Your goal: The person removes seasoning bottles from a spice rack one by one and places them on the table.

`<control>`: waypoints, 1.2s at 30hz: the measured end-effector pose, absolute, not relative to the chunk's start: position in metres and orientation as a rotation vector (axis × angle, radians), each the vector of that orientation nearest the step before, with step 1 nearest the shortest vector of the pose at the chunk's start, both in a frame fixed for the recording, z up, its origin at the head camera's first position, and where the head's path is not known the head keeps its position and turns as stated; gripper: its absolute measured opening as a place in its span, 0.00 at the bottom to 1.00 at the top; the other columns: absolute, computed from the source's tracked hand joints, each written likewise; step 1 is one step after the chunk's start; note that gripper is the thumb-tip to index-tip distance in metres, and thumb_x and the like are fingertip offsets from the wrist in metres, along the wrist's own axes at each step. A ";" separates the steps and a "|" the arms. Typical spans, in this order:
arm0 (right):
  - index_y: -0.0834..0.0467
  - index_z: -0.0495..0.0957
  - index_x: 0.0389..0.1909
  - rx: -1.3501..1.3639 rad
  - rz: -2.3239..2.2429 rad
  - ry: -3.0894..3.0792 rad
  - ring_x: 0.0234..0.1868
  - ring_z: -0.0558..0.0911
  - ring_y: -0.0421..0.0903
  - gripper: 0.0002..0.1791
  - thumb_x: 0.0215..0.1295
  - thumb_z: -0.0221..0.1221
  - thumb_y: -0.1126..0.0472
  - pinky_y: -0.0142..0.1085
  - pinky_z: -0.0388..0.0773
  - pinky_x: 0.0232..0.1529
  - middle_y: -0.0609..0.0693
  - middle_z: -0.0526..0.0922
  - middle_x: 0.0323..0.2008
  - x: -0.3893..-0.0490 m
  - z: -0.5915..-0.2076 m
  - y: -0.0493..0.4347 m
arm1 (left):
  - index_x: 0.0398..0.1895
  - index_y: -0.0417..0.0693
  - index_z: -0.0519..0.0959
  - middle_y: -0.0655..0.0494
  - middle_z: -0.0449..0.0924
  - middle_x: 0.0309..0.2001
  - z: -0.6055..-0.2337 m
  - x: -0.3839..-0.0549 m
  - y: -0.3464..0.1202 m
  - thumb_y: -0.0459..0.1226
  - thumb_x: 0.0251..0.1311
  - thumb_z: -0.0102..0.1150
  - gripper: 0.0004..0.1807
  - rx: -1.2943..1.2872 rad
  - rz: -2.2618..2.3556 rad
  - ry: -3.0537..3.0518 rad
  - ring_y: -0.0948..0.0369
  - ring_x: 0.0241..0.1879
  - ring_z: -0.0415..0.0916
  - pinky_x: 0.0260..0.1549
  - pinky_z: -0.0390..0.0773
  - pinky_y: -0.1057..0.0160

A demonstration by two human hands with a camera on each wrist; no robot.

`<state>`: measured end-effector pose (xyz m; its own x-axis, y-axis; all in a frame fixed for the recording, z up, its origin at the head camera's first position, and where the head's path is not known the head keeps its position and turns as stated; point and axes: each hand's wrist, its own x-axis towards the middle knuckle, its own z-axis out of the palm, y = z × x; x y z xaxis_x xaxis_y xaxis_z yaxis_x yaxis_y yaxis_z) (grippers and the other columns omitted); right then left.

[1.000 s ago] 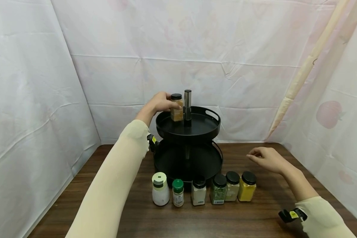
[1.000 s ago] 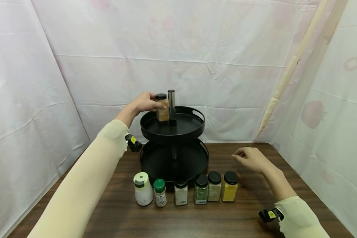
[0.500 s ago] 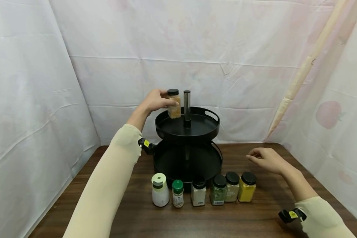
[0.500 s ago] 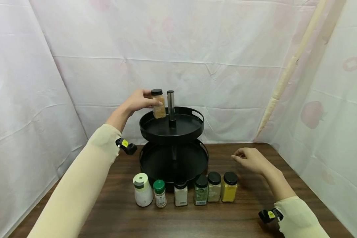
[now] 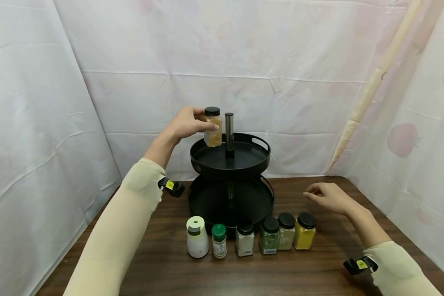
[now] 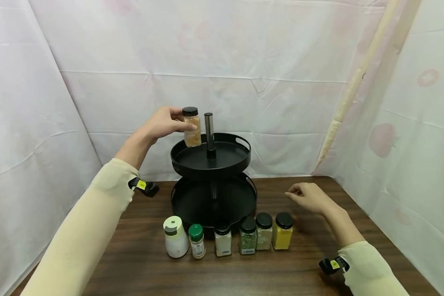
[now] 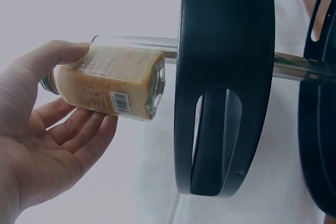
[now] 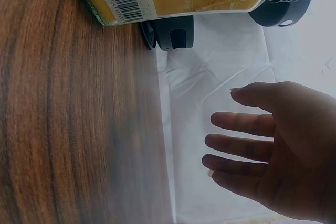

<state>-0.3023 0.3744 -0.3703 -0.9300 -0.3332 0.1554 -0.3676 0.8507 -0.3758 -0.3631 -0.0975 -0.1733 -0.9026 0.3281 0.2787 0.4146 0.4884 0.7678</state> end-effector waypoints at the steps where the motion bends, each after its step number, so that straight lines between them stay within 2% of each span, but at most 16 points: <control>1: 0.59 0.86 0.52 0.558 0.620 -2.941 0.48 0.87 0.54 0.17 0.80 0.60 0.49 0.53 0.84 0.45 0.48 0.88 0.44 -0.303 -0.371 0.375 | 0.58 0.46 0.83 0.47 0.85 0.49 -0.173 -0.362 -0.098 0.47 0.62 0.76 0.25 -0.661 -1.384 -2.629 0.53 0.52 0.81 0.56 0.81 0.53; 6: 0.60 0.86 0.53 0.553 0.617 -2.947 0.48 0.87 0.55 0.19 0.80 0.59 0.49 0.53 0.84 0.45 0.49 0.89 0.44 -0.303 -0.371 0.376 | 0.54 0.44 0.84 0.47 0.85 0.47 -0.173 -0.359 -0.099 0.47 0.62 0.75 0.23 -0.668 -1.358 -2.627 0.53 0.52 0.81 0.56 0.81 0.52; 12: 0.57 0.87 0.52 0.550 0.624 -2.947 0.49 0.87 0.54 0.16 0.80 0.59 0.50 0.52 0.84 0.46 0.49 0.88 0.45 -0.303 -0.373 0.377 | 0.51 0.44 0.84 0.48 0.85 0.44 -0.173 -0.356 -0.100 0.47 0.61 0.76 0.21 -0.674 -1.355 -2.613 0.53 0.51 0.81 0.55 0.80 0.52; 21: 0.58 0.87 0.52 0.568 0.628 -2.939 0.48 0.87 0.55 0.17 0.80 0.60 0.49 0.52 0.84 0.45 0.49 0.88 0.44 -0.304 -0.372 0.376 | 0.59 0.48 0.84 0.48 0.82 0.45 -0.172 -0.349 -0.107 0.47 0.62 0.76 0.25 -0.660 -1.381 -2.580 0.52 0.50 0.79 0.55 0.79 0.51; 27: 0.56 0.87 0.51 0.558 0.623 -2.949 0.49 0.87 0.55 0.19 0.80 0.59 0.45 0.53 0.84 0.46 0.48 0.88 0.44 -0.305 -0.373 0.379 | 0.60 0.48 0.84 0.47 0.84 0.44 -0.174 -0.342 -0.111 0.47 0.62 0.76 0.25 -0.670 -1.366 -2.587 0.52 0.50 0.80 0.52 0.79 0.50; 36: 0.57 0.87 0.52 0.572 0.617 -2.949 0.49 0.87 0.54 0.21 0.80 0.59 0.44 0.53 0.84 0.47 0.48 0.88 0.45 -0.306 -0.375 0.381 | 0.57 0.47 0.85 0.48 0.83 0.44 -0.182 -0.331 -0.119 0.46 0.61 0.77 0.23 -0.664 -1.407 -2.522 0.52 0.51 0.79 0.54 0.76 0.46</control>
<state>-0.3061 0.3806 -0.3751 -0.9276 -0.3433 0.1473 -0.3735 0.8495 -0.3725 -0.3312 -0.1187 -0.1823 -0.8845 0.2940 0.3623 0.4627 0.4527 0.7622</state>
